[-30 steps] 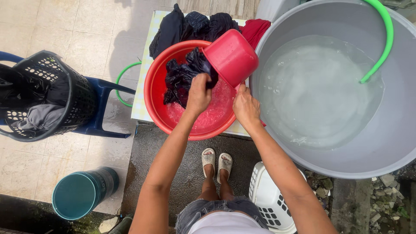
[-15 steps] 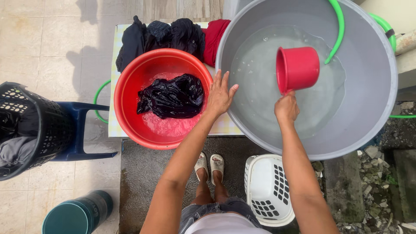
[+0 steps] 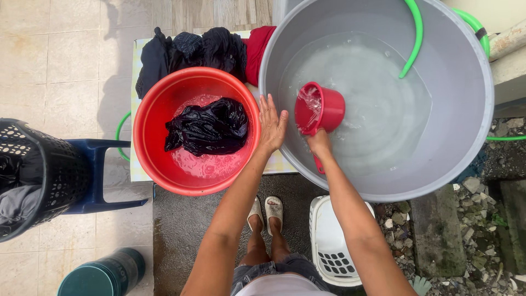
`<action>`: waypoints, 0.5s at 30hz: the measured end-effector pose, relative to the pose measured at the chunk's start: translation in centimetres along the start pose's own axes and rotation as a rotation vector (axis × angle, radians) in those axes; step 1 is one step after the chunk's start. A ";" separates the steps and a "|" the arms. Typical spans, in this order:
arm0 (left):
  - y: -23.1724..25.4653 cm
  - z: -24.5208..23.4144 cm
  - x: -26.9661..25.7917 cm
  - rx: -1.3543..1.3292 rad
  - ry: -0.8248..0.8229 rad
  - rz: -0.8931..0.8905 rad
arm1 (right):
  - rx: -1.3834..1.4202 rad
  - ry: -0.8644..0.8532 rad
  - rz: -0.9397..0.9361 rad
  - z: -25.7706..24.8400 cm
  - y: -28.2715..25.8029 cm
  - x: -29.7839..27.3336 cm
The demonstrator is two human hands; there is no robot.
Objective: The person scoops water from a large basin into a smaller basin using a dipper, hand-washes clothes by scrubbing them in the soapy water, and wrings out each item before placing it into a basket.
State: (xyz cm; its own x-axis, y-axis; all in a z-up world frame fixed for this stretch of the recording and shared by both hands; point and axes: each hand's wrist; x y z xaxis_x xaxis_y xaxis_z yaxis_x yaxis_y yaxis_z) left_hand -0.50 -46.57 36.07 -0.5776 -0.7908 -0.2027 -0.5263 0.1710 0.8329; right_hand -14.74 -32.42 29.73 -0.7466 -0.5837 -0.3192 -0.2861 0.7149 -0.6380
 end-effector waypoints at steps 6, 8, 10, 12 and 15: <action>-0.4 -3.8 0.9 -0.314 -0.076 -0.044 | 0.907 -0.375 0.013 -4.3 -2.9 -2.3; -1.7 -5.2 1.2 -0.417 0.109 -0.022 | 0.913 -0.415 0.002 -6.1 -5.7 -4.7; -4.3 -6.4 1.6 -0.386 0.207 -0.149 | 0.863 -0.387 -0.114 -7.6 -9.3 -7.0; -8.1 -7.2 1.8 -0.352 0.303 -0.276 | 0.729 -0.360 -0.193 -8.6 -13.3 -8.8; -14.9 -7.2 1.9 -0.060 0.274 -0.560 | 0.439 -0.260 -0.321 -9.0 -18.1 -10.9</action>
State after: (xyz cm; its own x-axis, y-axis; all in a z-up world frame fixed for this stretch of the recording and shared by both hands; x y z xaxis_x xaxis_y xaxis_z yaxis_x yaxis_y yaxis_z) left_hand 10.74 -54.85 27.02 -0.0388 -0.8742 -0.4841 -0.6622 -0.3403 0.6676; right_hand -6.79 -35.50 51.02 -0.4768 -0.8585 -0.1886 -0.1566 0.2940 -0.9429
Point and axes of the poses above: each hand's wrist, its own x-axis towards the middle knuckle, its own z-axis out of the palm, y = z × x, and after that the axes turned 12 degrees about -z, right-handed
